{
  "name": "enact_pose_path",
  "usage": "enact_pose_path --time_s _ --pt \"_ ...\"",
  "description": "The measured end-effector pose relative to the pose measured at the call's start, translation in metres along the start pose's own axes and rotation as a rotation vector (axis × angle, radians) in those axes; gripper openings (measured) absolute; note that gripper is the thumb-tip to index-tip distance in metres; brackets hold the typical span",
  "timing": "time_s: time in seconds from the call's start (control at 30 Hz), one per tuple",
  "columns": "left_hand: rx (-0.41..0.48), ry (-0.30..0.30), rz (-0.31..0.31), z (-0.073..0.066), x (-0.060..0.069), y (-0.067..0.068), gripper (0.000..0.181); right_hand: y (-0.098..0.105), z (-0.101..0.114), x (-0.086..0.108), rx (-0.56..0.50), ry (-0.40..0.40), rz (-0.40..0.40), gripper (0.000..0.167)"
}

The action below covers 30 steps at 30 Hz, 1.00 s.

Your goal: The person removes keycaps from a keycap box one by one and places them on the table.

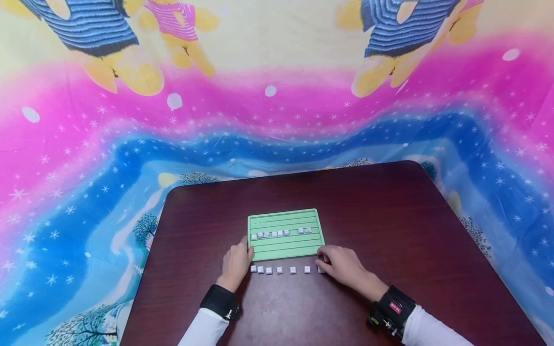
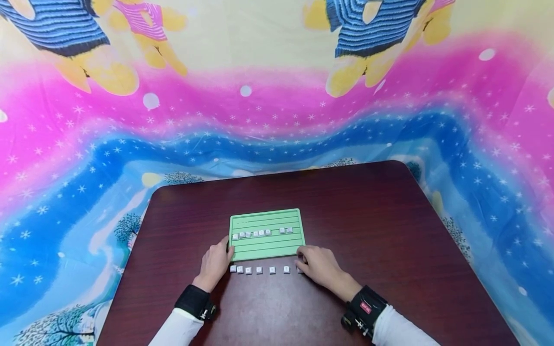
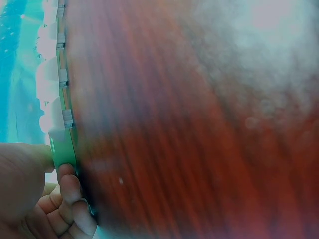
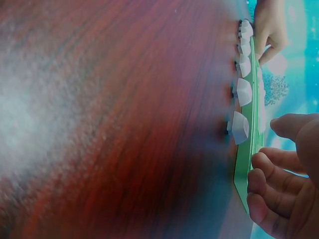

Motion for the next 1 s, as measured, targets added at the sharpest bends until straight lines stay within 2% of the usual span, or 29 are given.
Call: enact_pose_path --time_s 0.43,0.6,1.0 --pt "0.004 -0.004 -0.011 0.000 0.000 0.000 0.034 -0.002 -0.011 -0.012 0.001 -0.043 0.012 0.023" --pt "-0.003 0.006 0.005 0.001 0.000 -0.001 0.036 0.001 -0.012 -0.018 0.002 -0.041 0.004 0.025" --pt "-0.002 0.009 0.001 0.000 0.000 -0.001 0.034 0.002 -0.027 -0.034 -0.048 -0.059 -0.006 0.026"
Point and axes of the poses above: each hand's wrist, its own x-axis away from the middle knuckle, its own y-axis out of the back of the hand, z = x × y, the point moved 8 cm from there along -x, towards the middle knuckle, and after that the axes turned 8 degrees about y, right-handed, at the moved point
